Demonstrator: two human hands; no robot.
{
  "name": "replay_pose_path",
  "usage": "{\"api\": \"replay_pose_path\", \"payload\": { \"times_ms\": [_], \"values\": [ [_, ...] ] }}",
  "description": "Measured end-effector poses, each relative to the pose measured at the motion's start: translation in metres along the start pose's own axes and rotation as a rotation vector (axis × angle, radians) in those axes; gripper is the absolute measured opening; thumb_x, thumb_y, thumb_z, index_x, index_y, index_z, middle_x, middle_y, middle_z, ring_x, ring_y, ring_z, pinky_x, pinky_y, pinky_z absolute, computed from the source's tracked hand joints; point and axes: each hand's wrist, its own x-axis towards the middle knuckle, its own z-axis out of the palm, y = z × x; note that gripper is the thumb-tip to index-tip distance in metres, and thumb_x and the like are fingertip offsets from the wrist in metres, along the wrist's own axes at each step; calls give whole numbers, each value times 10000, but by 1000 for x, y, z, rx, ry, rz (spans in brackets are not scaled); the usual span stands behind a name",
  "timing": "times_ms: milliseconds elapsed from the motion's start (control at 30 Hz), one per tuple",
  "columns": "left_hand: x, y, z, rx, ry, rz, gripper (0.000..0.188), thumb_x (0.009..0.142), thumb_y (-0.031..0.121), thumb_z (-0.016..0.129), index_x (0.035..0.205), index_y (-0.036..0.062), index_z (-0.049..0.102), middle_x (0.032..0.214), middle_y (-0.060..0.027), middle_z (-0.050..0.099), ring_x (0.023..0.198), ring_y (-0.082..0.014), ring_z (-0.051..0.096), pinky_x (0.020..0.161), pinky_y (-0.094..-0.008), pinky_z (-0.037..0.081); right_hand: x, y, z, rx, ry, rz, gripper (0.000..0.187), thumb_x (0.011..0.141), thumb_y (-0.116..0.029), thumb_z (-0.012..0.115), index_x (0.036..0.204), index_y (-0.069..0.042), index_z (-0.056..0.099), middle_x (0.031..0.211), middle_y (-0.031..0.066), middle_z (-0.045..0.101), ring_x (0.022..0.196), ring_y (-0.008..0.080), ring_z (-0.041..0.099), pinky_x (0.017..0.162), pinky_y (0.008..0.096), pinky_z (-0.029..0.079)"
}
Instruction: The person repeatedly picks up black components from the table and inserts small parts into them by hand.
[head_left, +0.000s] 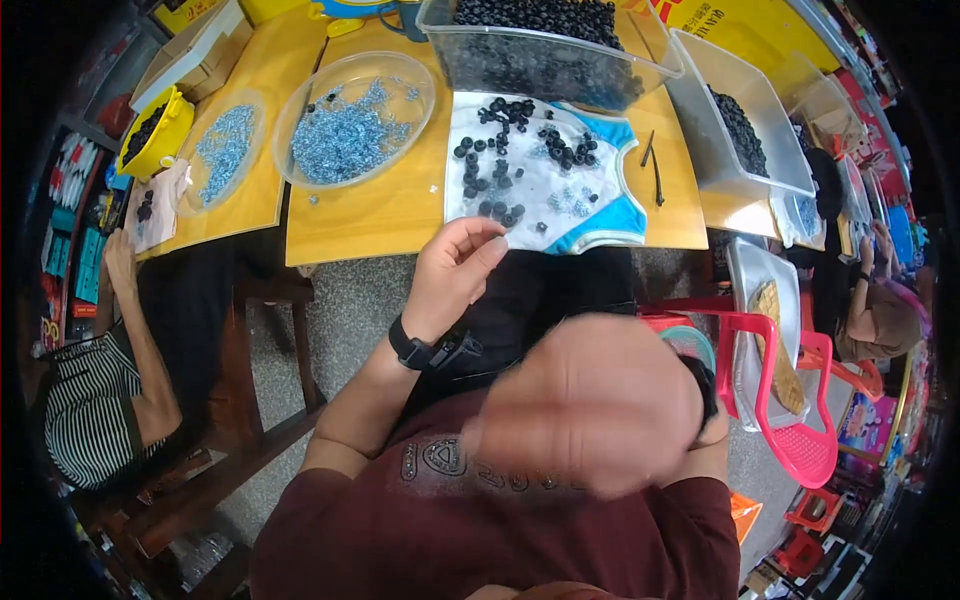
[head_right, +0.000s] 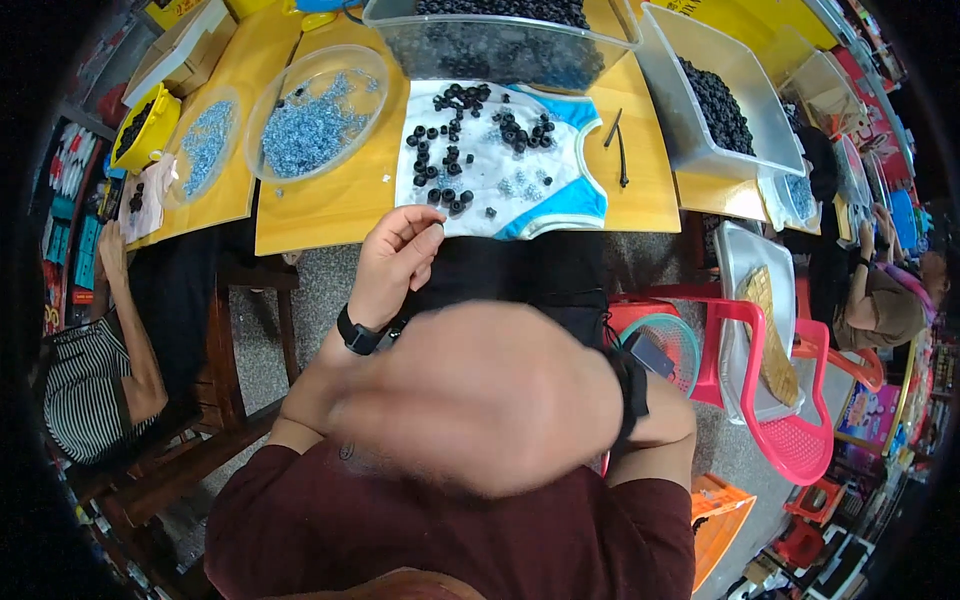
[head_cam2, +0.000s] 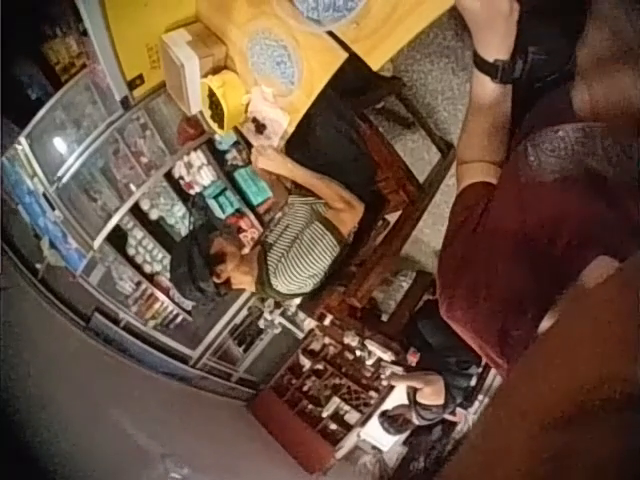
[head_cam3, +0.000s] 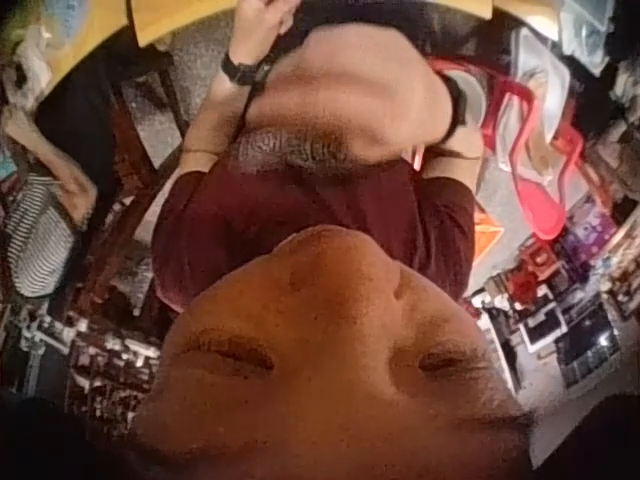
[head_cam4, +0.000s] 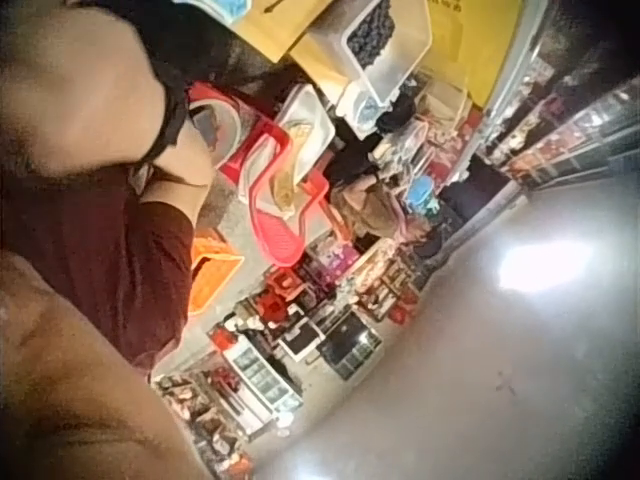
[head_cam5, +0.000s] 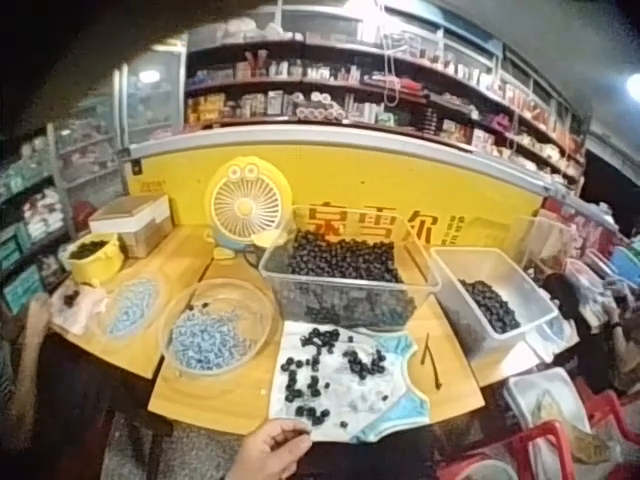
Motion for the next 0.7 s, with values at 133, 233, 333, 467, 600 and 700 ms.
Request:
{"api": "replay_pose_path", "payload": {
  "times_ms": [133, 233, 333, 467, 600, 700],
  "values": [
    [-2, 1, -2, -102, -25, -28, 208, 957, 90, 646, 1145, 16, 595, 824, -47, 609, 530, -36, 467, 451, -179, 371, 23, -40, -3, -61, 58, -110, 131, 848, -104, 627, 921, -32, 707, 837, 84, 673, 636, 199, 623, 542, 325, 500],
    [-2, -3, -2, -134, -79, -25, 204, 973, 64, 603, 1163, 13, 553, 908, -99, 656, 576, -43, 462, 470, -188, 383, 32, -62, -13, -76, 114, -33, 118, 776, -95, 696, 871, -26, 703, 817, 80, 674, 635, 190, 611, 540, 314, 484],
    [-5, 0, -2, -102, -69, -11, 201, 975, 64, 597, 1164, 17, 550, 938, -110, 670, 565, -43, 464, 482, -186, 395, 33, -77, -27, -72, 151, 35, 149, 704, -86, 764, 820, -20, 699, 798, 76, 674, 635, 182, 599, 538, 304, 469],
    [-4, 0, 0, -80, -76, -22, 191, 973, 58, 593, 1156, 18, 555, 941, -110, 680, 573, -43, 484, 489, -187, 405, 25, -66, -40, 79, 184, -23, 136, 703, -71, 794, 782, -25, 693, 770, 68, 667, 630, 171, 590, 560, 307, 464],
    [1, -2, 4, -73, -121, -40, 183, 970, 53, 596, 1146, 17, 561, 936, -109, 682, 576, -44, 490, 485, -186, 405, 11, -36, -37, 599, 226, -313, 115, 864, -56, 711, 750, -59, 690, 699, 58, 632, 589, 158, 590, 613, 327, 500],
    [-3, -3, -2, -57, -75, -21, 180, 965, 45, 600, 1139, 16, 567, 951, -115, 683, 576, -46, 490, 488, -178, 403, 16, -39, -25, 1089, 183, -299, 163, 875, -14, 675, 715, -47, 670, 646, 55, 609, 490, 147, 549, 628, 343, 558]
  ]
}}
